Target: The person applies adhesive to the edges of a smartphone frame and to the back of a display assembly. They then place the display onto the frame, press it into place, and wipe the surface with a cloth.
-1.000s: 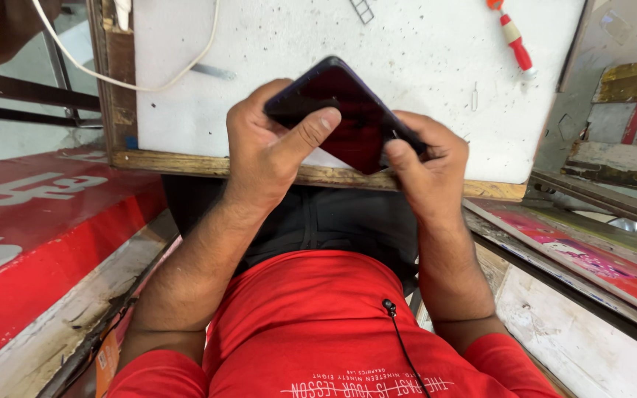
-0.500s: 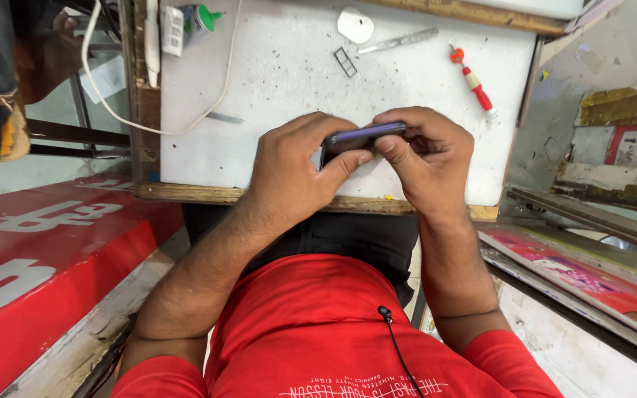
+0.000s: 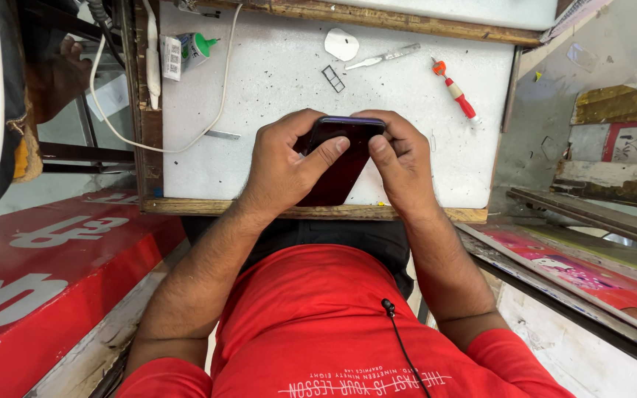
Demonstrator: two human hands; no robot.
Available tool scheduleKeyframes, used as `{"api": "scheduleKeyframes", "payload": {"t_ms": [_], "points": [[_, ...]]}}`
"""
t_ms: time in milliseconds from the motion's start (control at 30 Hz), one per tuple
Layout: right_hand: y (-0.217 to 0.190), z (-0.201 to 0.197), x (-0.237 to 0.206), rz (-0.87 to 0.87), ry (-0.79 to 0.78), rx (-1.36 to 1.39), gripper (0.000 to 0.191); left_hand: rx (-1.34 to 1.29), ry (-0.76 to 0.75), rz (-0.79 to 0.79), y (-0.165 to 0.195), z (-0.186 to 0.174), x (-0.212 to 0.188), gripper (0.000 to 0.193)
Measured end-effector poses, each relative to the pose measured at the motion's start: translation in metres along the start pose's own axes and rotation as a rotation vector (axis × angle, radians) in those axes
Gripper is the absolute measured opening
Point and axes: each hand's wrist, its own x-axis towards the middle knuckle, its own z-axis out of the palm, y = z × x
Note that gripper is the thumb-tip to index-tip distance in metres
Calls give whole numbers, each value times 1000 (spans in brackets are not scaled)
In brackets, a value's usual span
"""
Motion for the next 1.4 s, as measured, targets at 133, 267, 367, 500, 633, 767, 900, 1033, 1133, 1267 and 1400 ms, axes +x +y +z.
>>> {"api": "scheduleKeyframes", "payload": {"t_ms": [133, 267, 367, 500, 633, 767, 900, 1033, 1133, 1267, 1400], "points": [[6, -3, 0, 9, 39, -47, 30, 2, -22, 0, 0, 3, 1, 25], [16, -2, -4, 15, 82, 38, 28, 46, -26, 20, -1, 4, -1, 26], [23, 2, -6, 39, 114, 212, 28, 39, -43, -36, -2, 2, -6, 28], [28, 5, -13, 79, 140, 307, 30, 154, -75, -83, -3, 1, -11, 23], [25, -1, -17, 46, 116, 216, 33, 160, -55, 12, -3, 2, -15, 22], [21, -17, -18, -176, 199, 174, 35, 163, -28, 53, -5, 1, -16, 21], [16, -37, -22, -310, 348, 80, 31, 216, -9, 94, -6, 0, -17, 20], [5, -39, -28, -288, 347, -88, 13, 302, 13, 143, -5, 10, -17, 19], [-12, -32, -29, -318, 274, -380, 15, 350, 33, 194, -4, 19, -19, 20], [-31, -22, -27, -502, 25, -713, 34, 417, 36, 222, -5, 28, -28, 19], [-35, -18, -23, -283, -59, -563, 27, 407, 36, 243, -3, 34, -36, 19]]}}
